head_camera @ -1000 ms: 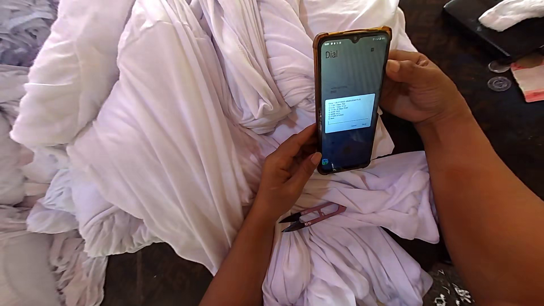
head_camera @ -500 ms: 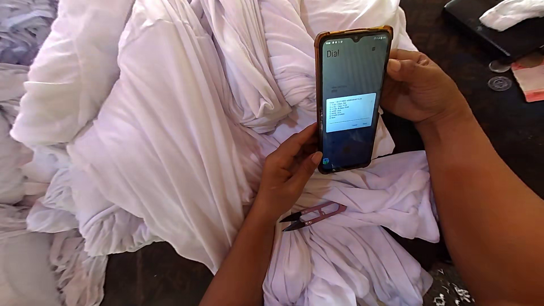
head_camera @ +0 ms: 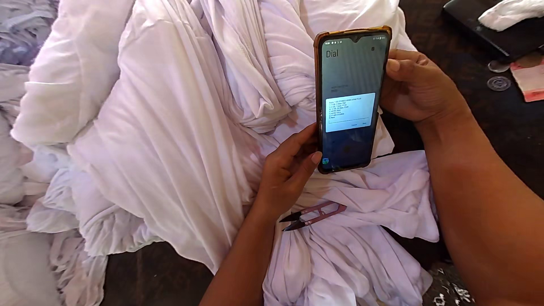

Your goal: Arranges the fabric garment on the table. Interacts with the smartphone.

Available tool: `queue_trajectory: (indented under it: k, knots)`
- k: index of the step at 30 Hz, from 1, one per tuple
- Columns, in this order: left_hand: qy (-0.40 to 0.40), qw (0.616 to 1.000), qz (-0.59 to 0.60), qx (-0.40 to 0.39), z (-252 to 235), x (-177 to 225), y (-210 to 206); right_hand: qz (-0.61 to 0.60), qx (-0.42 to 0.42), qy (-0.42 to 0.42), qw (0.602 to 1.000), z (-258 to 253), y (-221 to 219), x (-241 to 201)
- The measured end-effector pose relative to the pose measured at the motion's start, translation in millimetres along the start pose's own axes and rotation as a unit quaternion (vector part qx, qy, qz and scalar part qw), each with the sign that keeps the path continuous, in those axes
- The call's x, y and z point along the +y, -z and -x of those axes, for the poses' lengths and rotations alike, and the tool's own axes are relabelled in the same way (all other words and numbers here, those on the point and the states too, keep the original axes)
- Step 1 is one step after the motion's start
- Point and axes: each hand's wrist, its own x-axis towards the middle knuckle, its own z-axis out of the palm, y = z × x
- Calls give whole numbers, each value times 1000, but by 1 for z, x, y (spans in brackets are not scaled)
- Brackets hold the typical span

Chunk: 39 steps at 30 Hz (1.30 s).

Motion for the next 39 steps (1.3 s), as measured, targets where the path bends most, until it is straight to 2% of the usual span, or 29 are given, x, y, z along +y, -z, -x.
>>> queue_trajectory:
  k: [39]
  knots:
    - [-3,1000,1,-1,0,0,1,-5,1,1,1000,0,-1,0]
